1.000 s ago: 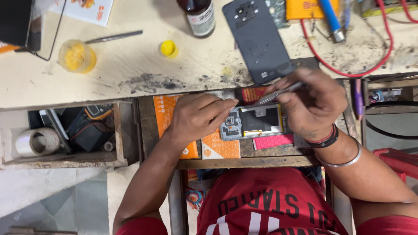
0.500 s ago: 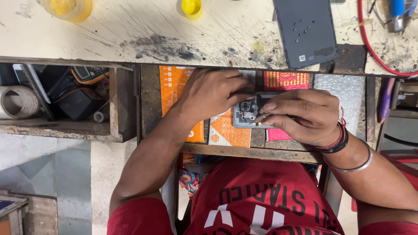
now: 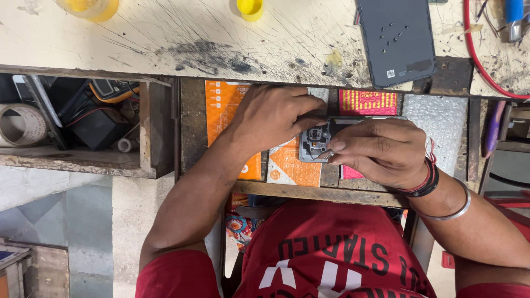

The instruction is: The person repairs a disassembled smartphone at a workbench. They use a screwdriver to work on the phone's internal midframe, pry at components, handle the battery and internal parts, and at one point press a screen assembly onto the phone body before resuming screwdriver work on the internals.

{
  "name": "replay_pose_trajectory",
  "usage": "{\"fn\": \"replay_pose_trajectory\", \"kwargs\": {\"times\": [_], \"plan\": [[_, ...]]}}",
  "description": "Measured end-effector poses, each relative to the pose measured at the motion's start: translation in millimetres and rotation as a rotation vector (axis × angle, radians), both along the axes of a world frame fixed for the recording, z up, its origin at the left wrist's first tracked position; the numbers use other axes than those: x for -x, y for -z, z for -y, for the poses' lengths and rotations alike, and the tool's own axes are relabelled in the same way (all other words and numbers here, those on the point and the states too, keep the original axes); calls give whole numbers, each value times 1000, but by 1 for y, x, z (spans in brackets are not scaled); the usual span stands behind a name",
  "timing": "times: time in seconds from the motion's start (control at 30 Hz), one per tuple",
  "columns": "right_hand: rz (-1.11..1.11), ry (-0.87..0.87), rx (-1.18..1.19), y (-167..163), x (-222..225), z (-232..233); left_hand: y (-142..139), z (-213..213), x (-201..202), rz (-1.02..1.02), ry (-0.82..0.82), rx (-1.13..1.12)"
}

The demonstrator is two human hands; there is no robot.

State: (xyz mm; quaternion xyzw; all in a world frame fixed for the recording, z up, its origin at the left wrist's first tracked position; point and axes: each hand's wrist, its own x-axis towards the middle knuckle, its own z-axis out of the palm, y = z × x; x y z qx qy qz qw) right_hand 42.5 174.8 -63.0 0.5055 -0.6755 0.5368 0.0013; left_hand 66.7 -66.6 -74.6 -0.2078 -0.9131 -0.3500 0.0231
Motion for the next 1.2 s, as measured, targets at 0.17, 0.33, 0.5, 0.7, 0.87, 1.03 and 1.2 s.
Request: {"fn": "replay_pose_trajectory", "kwargs": {"times": [0.17,0.33,0.5,0.7,0.87,1.03,1.2], "plan": [[-106,-122,30,-11,0,6,-1,3,0,-23,34,39],[-71,-352,-49,-28,4,7,1,0,0,-14,16,16],[-23,-404,-52,-30,1,14,0,-1,2,30,25,-8],[29,-350,-29,-26,-8,16,-6,2,-1,9,15,-20],[76,-445,-80,-24,-10,15,-5,-1,0,13,12,-20],[118,-441,-84,-18,-10,15,-7,1,-1,28,4,-14],[135,-389,-12,-15,-8,11,-9,1,0,7,0,-22]]}}
